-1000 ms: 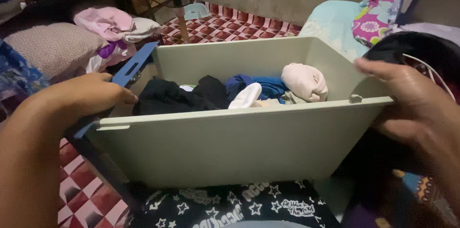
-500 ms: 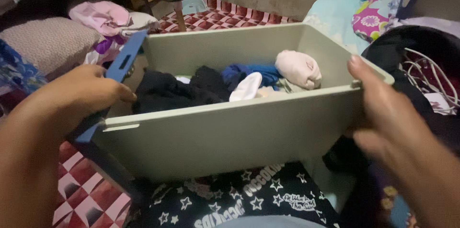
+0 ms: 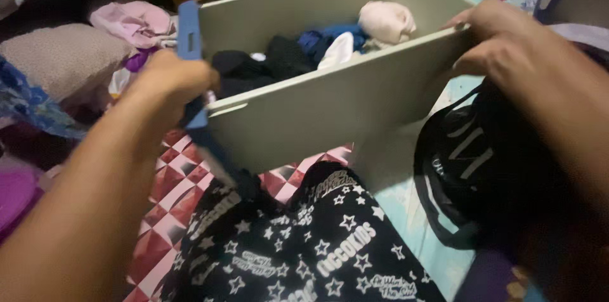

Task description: The person folds clothes taken from an open storage bin, untangles a white charging cable and charger, and places the folded clothes and cable into a dark backpack on the bed. They then adjust the packed items inside the backpack.

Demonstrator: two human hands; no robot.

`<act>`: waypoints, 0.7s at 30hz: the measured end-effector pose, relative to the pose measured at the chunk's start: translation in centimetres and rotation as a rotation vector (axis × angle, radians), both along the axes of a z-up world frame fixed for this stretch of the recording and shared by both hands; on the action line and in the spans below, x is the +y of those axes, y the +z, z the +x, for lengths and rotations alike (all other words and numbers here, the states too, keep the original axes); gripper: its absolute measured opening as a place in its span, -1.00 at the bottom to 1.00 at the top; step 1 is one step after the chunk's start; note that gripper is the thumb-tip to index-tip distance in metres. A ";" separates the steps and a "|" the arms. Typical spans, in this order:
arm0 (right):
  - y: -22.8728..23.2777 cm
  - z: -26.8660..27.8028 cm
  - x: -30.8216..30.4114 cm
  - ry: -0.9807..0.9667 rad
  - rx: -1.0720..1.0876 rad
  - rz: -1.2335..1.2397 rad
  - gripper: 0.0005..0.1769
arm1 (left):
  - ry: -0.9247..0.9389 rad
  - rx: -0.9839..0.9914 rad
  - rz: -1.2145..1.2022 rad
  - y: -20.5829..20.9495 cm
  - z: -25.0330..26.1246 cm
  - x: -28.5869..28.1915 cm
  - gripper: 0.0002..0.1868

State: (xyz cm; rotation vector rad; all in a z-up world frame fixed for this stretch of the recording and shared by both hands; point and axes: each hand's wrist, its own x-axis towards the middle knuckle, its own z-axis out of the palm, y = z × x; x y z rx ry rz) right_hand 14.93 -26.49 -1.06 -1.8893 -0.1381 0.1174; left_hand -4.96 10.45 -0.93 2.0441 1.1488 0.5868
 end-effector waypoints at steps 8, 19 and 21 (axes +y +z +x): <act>2.8 15.8 -1.5 -0.353 -0.057 -0.127 -0.30 | -0.079 -0.141 -0.019 -0.6 14.0 -2.5 -0.64; 1.7 20.7 -8.3 -0.429 -0.069 -0.306 -0.29 | -0.222 -0.160 -0.066 -5.1 28.2 -8.0 -0.52; 1.4 21.1 -9.3 -0.433 -0.071 -0.336 -0.29 | -0.262 -0.171 -0.006 -4.9 30.4 -8.6 -0.50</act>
